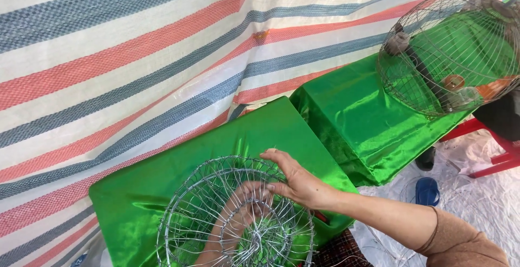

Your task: A person is constructing a wire cage by cutting and bending wire mesh using pliers.

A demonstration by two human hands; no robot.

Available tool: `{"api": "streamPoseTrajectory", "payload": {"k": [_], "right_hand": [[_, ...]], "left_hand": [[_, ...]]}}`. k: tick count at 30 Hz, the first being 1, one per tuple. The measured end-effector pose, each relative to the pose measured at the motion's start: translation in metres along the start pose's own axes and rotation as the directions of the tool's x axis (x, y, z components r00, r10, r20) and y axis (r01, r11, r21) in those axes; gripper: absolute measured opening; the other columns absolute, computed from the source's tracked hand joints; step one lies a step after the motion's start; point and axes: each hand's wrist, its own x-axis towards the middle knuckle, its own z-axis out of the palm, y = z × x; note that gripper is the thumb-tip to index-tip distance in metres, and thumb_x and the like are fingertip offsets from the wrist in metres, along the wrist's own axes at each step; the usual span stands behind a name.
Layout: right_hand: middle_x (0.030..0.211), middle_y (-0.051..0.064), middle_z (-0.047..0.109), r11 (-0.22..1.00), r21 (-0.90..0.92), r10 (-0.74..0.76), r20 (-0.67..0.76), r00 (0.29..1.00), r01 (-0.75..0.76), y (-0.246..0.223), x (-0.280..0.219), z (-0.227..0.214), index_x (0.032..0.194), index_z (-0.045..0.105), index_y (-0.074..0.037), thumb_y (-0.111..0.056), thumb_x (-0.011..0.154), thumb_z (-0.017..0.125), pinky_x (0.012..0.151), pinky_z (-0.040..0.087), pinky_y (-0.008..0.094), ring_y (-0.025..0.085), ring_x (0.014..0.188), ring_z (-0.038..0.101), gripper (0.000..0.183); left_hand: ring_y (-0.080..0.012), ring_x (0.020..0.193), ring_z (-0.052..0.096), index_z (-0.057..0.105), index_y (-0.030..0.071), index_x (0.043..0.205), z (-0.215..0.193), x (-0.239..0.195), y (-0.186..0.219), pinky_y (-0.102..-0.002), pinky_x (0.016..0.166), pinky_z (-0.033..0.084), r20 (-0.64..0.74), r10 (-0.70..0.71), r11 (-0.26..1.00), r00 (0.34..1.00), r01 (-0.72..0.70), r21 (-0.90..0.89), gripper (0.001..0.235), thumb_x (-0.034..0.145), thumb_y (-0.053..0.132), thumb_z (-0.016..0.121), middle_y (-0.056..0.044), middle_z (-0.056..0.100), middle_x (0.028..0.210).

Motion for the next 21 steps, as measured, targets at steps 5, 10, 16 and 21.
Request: {"api": "streamPoseTrajectory", "payload": {"k": [5, 10, 16, 21], "right_hand": [[0.163, 0.020, 0.023, 0.999, 0.036, 0.011, 0.006, 1.000, -0.011, -0.003, 0.000, -0.001, 0.152, 0.033, -0.024, -0.017, 0.095, 0.064, 0.117, 0.023, 0.068, 0.041, 0.151, 0.023, 0.065], [0.163, 0.022, 0.021, 0.999, 0.035, -0.025, 0.023, 0.999, 0.024, -0.005, -0.002, -0.003, 0.153, 0.030, -0.024, -0.023, 0.097, 0.062, 0.116, 0.026, 0.067, 0.042, 0.150, 0.024, 0.065], [0.166, 0.017, 0.018, 0.988, 0.111, 0.110, 0.006, 0.994, -0.110, -0.002, 0.004, -0.002, 0.148, 0.035, -0.024, -0.026, 0.092, 0.068, 0.112, 0.040, 0.065, 0.045, 0.143, 0.037, 0.065], [0.157, 0.013, 0.042, 0.979, -0.201, -0.055, -0.136, 0.989, 0.027, -0.009, -0.006, -0.008, 0.102, 0.067, -0.017, -0.038, 0.091, 0.070, 0.109, 0.039, 0.061, 0.035, 0.143, 0.040, 0.024]], "left_hand": [[-0.0204, 0.069, 0.064, 0.075, 0.001, 0.092, 0.040, -0.012, 0.035, -0.033, 0.059, 0.054, -0.276, -0.106, 0.979, 0.955, 0.149, 0.138, 0.021, 0.083, 0.019, 0.079, -0.010, 0.070, 0.084], [-0.0179, 0.062, 0.066, 0.078, 0.001, 0.090, 0.038, -0.017, 0.038, -0.030, 0.055, 0.051, -0.263, -0.111, 0.954, 0.958, 0.177, 0.240, 0.018, 0.085, 0.019, 0.079, -0.013, 0.077, 0.083], [-0.0143, 0.056, 0.056, 0.075, -0.004, 0.086, 0.068, -0.037, 0.052, -0.027, 0.054, 0.049, -0.345, -0.131, 0.967, 0.929, 0.196, 0.161, 0.030, 0.083, 0.026, 0.076, -0.016, 0.075, 0.088], [-0.0351, 0.102, 0.069, 0.064, -0.006, 0.128, 0.052, -0.043, 0.040, -0.049, 0.086, 0.059, -0.325, 0.112, 0.993, 0.939, -0.094, 0.072, 0.060, 0.084, 0.034, 0.068, -0.025, 0.071, 0.116]]}}
